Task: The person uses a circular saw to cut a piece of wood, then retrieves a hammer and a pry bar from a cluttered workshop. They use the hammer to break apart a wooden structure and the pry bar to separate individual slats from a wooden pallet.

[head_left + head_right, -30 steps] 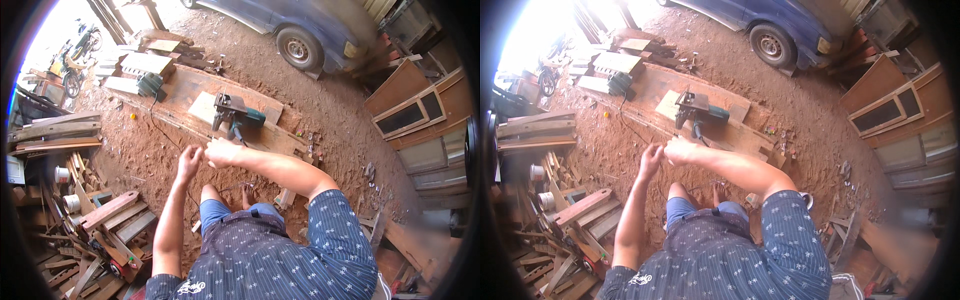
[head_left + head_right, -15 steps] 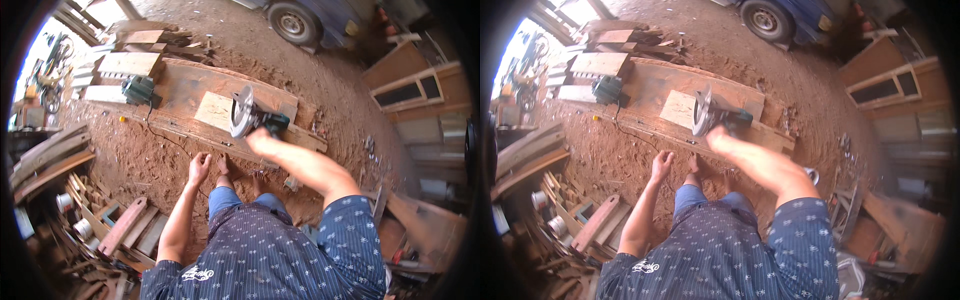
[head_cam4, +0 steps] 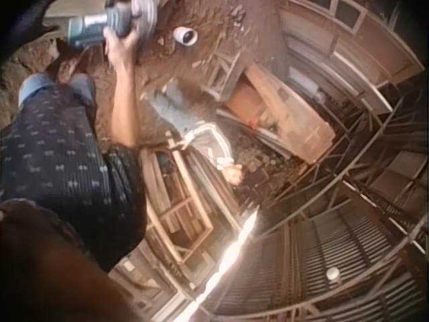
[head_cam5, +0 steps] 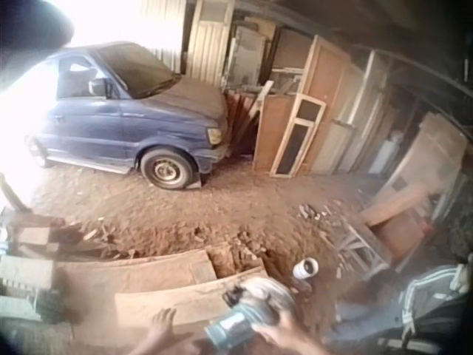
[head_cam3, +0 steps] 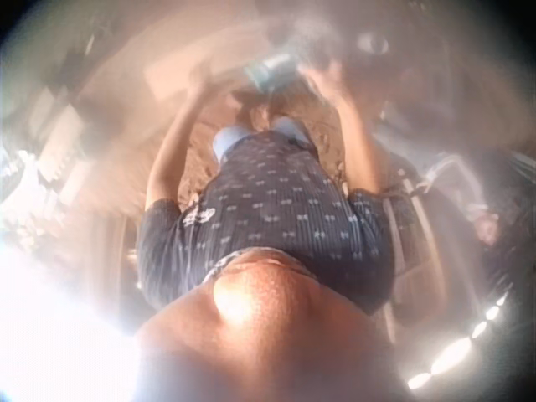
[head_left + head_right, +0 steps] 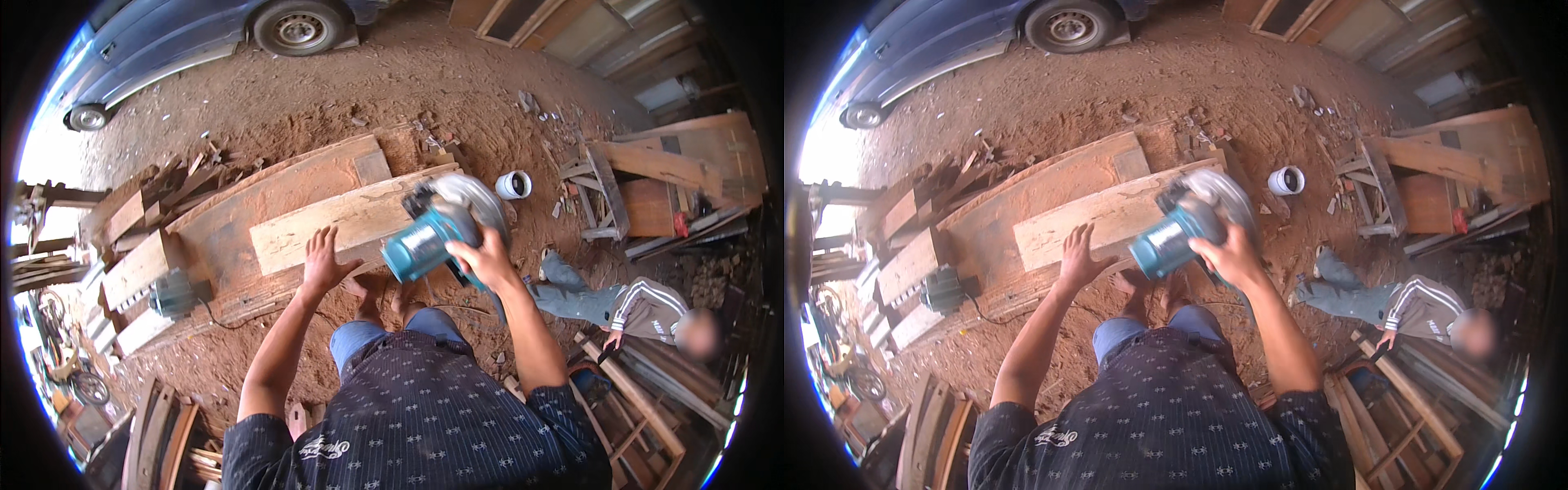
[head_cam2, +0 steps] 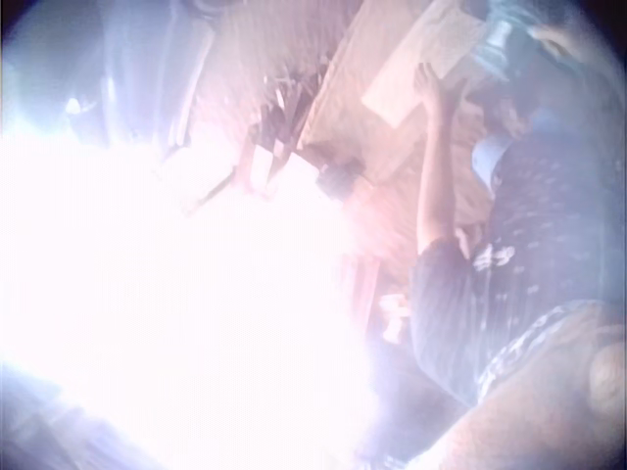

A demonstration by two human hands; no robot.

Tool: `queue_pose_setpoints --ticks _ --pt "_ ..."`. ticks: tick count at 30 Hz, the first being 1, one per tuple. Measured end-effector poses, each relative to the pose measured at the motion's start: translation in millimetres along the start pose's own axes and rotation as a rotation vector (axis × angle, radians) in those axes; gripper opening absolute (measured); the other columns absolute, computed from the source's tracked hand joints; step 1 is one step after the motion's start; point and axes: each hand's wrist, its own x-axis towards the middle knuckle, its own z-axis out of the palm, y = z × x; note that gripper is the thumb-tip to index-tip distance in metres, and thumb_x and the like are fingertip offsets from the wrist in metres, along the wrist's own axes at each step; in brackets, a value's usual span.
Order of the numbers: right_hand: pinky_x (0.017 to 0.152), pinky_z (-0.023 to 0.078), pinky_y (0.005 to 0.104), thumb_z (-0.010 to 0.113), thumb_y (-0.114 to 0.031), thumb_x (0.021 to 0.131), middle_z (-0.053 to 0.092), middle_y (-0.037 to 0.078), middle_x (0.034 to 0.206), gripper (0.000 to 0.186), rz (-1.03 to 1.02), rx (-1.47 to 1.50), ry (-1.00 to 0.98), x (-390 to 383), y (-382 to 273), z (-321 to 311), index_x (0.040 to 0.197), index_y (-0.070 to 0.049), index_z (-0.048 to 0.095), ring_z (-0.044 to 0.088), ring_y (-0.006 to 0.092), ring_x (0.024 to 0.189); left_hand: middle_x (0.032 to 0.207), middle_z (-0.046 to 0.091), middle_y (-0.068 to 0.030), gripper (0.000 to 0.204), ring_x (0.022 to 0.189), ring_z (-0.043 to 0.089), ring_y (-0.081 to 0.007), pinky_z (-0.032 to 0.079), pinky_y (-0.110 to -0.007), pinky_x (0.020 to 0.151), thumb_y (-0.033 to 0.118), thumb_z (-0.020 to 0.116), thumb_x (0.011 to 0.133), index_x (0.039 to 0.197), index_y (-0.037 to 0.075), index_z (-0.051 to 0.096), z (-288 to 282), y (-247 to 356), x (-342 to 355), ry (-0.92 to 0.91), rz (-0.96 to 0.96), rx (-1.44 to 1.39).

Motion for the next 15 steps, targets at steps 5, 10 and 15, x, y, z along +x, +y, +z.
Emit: queue_pose_setpoints --ticks 5,10,15 --pt "0.053 0.044 0.0265 0.072 -0.009 0.082 0.06 0.0 0.071 0.019 0.094 0.084 0.231 -78.3 45.4 -46.7 0.097 0.0 0.067 0.054 0.0089 0.057 0.162 0.013 -0.0288 0.136 0.148 0.01 -0.0535 0.008 -0.067 0.118 0.07 0.085 0.053 0.158 0.01 0.022 19.2 35.8 89.3 -0.12 0.214 0.295" --pt "0.05 0.043 0.0245 0.071 -0.009 0.085 0.06 0.0 0.07 0.03 0.202 0.201 0.418 -109.8 119.9 -74.8 0.111 0.005 0.068 0.053 0.0077 0.054 0.158 0.02 -0.0319 0.147 0.143 0.02 -0.055 0.016 -0.068 0.116 0.066 0.09 0.044 0.16 0.016 0.015 32.6 33.4 124.0 -0.24 0.339 0.351" --pt "0.051 0.043 0.0248 0.07 -0.009 0.087 0.061 0.001 0.07 0.03 0.181 0.28 0.502 -117.4 161.3 -92.3 0.113 0.006 0.067 0.054 0.008 0.055 0.152 0.028 -0.0311 0.141 0.139 0.028 -0.0518 0.021 -0.063 0.115 0.052 0.094 0.043 0.158 0.016 0.021 31.1 68.9 117.4 -0.198 0.319 0.328"
